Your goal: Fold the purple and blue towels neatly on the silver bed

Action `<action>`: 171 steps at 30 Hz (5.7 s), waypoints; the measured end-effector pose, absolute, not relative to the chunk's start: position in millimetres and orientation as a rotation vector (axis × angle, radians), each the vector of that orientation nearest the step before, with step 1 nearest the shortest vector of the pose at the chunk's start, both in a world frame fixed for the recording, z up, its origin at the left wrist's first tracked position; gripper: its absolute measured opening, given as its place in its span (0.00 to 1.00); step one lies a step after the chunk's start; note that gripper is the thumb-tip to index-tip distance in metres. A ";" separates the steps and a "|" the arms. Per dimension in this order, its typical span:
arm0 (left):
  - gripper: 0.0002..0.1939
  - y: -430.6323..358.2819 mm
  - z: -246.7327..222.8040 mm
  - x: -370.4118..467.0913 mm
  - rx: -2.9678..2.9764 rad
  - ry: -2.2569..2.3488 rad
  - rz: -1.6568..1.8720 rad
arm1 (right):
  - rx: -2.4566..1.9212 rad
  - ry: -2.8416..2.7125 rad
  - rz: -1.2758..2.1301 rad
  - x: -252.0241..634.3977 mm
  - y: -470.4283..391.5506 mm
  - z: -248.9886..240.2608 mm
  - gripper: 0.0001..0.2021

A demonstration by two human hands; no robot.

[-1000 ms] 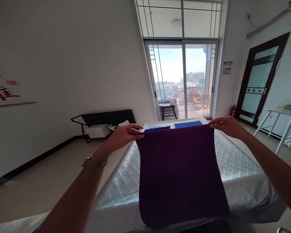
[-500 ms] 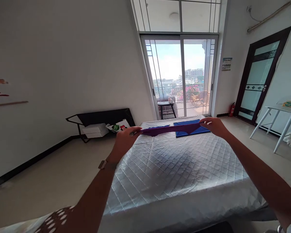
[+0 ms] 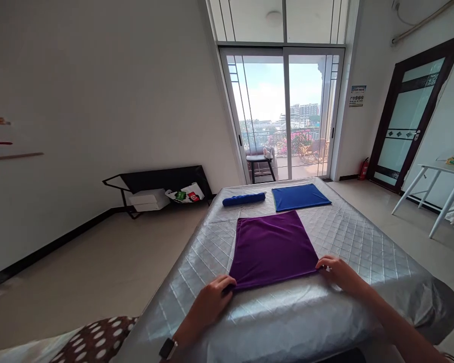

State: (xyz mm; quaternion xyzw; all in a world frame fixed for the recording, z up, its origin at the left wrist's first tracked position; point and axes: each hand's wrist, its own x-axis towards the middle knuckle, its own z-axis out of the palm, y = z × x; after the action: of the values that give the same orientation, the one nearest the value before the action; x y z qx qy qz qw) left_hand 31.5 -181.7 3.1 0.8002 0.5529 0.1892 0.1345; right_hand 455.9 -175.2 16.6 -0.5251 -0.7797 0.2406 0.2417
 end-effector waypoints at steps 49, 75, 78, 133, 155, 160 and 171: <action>0.32 -95.7 -66.6 47.9 2.531 2.084 0.180 | -1.950 -2.278 0.426 359.5 -54.5 9.4 0.32; 0.30 -1.8 -31.7 197.3 2.543 1.886 0.233 | -2.044 -2.162 0.224 355.2 -9.1 -17.8 0.32; 0.30 -1.3 -31.9 137.7 2.411 2.083 0.166 | -2.067 -2.152 0.233 353.7 -8.4 -18.0 0.32; 0.34 41.2 -16.0 121.2 2.420 2.195 0.200 | -2.057 -2.110 0.338 349.7 28.8 -13.4 0.32; 0.41 18.4 -44.0 77.3 2.219 2.284 0.055 | -2.057 -2.133 0.368 352.5 29.8 -14.1 0.32; 0.41 17.3 -42.7 83.1 2.178 2.295 0.106 | -2.068 -2.144 0.339 351.9 31.3 -13.8 0.32; 0.42 15.0 -36.1 84.1 2.146 2.274 0.126 | -2.078 -2.201 0.333 355.6 18.5 -10.8 0.32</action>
State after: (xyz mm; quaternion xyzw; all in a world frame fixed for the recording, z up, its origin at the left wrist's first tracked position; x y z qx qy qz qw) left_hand 84.1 15.0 -36.1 0.6859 0.7265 0.0403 0.0062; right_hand 355.6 18.5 -10.8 -0.6815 -0.7220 0.1094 0.0481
